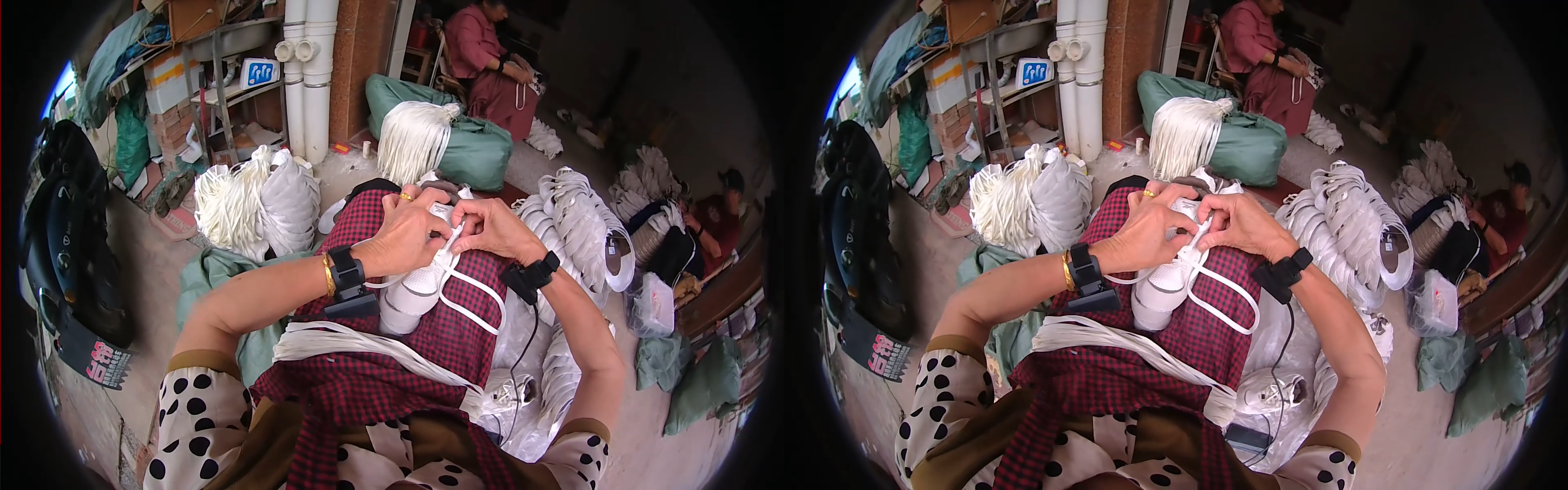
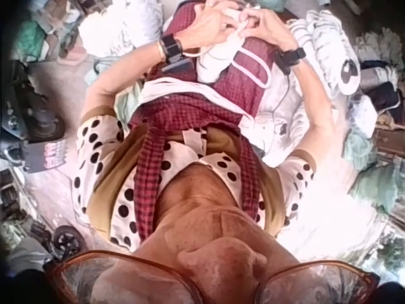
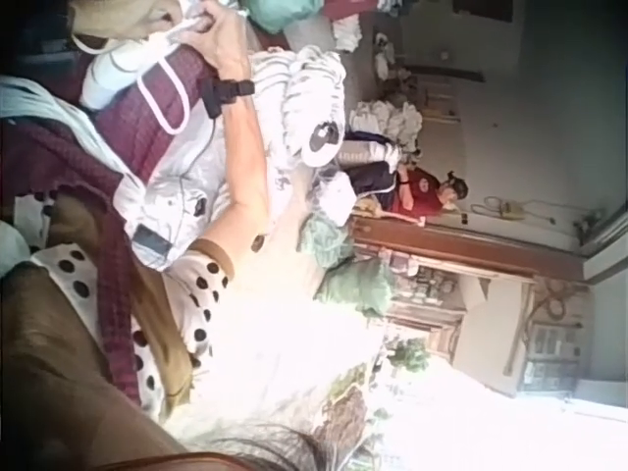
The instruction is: The person is threading shoelaces through the eyelets of white sneakers as part of a manufacturing process.
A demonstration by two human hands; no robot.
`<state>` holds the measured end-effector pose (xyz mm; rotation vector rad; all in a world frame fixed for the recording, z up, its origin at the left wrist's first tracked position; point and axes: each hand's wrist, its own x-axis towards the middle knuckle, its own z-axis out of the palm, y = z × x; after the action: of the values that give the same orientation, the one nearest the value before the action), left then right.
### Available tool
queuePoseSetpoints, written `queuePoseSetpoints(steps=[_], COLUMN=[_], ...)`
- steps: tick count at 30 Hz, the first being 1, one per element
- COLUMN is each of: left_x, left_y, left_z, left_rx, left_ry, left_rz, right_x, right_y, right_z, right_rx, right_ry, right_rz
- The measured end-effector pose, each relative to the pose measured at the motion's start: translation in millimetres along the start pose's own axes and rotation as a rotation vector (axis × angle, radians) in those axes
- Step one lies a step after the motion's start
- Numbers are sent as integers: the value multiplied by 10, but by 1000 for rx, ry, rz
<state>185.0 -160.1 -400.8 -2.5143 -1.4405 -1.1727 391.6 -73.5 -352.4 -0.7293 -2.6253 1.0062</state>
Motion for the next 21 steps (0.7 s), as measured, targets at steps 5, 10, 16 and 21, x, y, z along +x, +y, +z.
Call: queuePoseSetpoints(steps=[5,10,16,21], left_x=[50,32,96,175], left_y=[-17,-16,16,-131], left_z=[-46,8,-54,-424], left_rx=[-7,-5,-1,55], left_ry=[-87,-7,-137,-159], left_rz=[26,52,4,0], right_x=[-92,-79,-64,-107], right_y=[-57,-35,-5,3], right_z=[-45,34,51,127], right_rx=[90,-49,-66,-31], right_ry=[-41,55,82,158], right_rz=[-46,-41,-15,-71])
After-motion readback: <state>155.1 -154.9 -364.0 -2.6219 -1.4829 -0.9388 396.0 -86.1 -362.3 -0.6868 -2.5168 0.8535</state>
